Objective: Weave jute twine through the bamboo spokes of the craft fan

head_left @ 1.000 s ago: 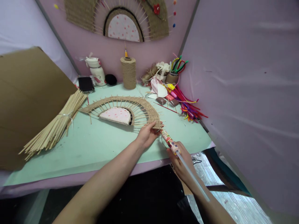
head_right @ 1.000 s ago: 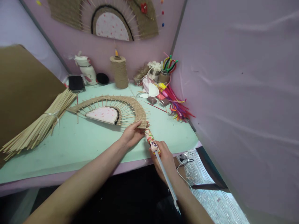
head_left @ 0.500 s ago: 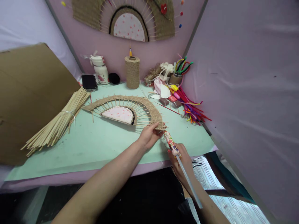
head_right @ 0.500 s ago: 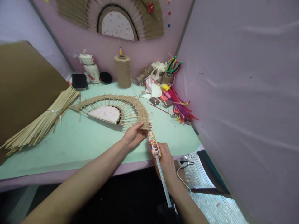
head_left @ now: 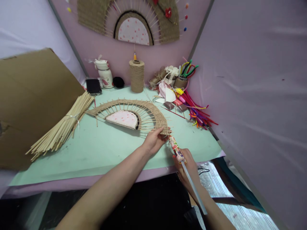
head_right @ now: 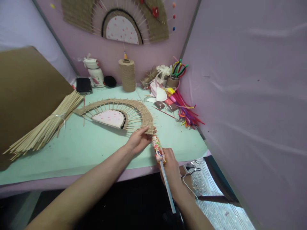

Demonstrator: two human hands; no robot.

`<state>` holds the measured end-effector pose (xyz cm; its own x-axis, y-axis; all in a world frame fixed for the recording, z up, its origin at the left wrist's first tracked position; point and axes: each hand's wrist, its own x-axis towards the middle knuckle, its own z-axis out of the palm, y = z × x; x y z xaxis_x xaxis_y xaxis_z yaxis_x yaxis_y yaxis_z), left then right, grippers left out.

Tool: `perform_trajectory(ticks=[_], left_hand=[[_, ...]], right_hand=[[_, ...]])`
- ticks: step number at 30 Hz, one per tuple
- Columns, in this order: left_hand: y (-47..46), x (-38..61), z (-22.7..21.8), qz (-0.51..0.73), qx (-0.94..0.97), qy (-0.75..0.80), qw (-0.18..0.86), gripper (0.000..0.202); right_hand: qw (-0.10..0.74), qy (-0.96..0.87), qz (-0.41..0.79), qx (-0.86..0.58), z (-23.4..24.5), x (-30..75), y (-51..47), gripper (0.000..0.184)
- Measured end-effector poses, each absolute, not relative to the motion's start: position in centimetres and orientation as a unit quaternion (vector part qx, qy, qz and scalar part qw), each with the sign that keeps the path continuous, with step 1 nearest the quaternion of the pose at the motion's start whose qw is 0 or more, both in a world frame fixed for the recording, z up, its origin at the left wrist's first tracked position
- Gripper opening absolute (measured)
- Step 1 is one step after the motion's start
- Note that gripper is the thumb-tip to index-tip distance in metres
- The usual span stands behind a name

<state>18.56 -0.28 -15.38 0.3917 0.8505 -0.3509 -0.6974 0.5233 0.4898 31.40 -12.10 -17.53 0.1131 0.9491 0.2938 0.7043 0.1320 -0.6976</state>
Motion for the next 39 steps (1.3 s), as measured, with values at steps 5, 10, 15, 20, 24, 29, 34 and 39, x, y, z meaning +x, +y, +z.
perform_trajectory(ticks=[5,10,15,20,24,29,34,39], left_hand=[[-0.3,18.5,-15.4,0.469,0.128,0.29,0.825,0.01],[-0.3,18.5,-15.5,0.471,0.133,0.284,0.825,0.009],[-0.3,18.5,-15.6,0.469,0.131,0.284,0.826,0.009],[-0.2,18.5,-15.4,0.471,0.13,0.284,0.825,0.009],[-0.2,18.5,-15.5,0.473,0.129,0.285,0.824,0.009],[-0.3,18.5,-15.5,0.472,0.132,0.284,0.824,0.011],[-0.3,18.5,-15.3,0.47,0.129,0.29,0.823,0.012],[-0.4,18.5,-15.1,0.469,0.129,0.293,0.823,0.012]], right_hand=[[0.381,-0.646,0.164,-0.641,-17.6,31.4,-12.1,0.03],[0.376,-0.645,0.166,-0.644,-17.8,31.5,-12.1,0.029],[0.378,-0.649,0.167,-0.639,-18.0,31.6,-12.1,0.028],[0.377,-0.658,0.157,-0.633,-18.6,31.9,-11.9,0.027],[0.371,-0.658,0.146,-0.639,-18.8,32.0,-11.9,0.028],[0.374,-0.654,0.145,-0.641,-18.6,31.7,-11.9,0.028],[0.383,-0.655,0.138,-0.637,-18.8,31.8,-11.9,0.029],[0.383,-0.656,0.148,-0.634,-19.2,32.0,-11.7,0.032]])
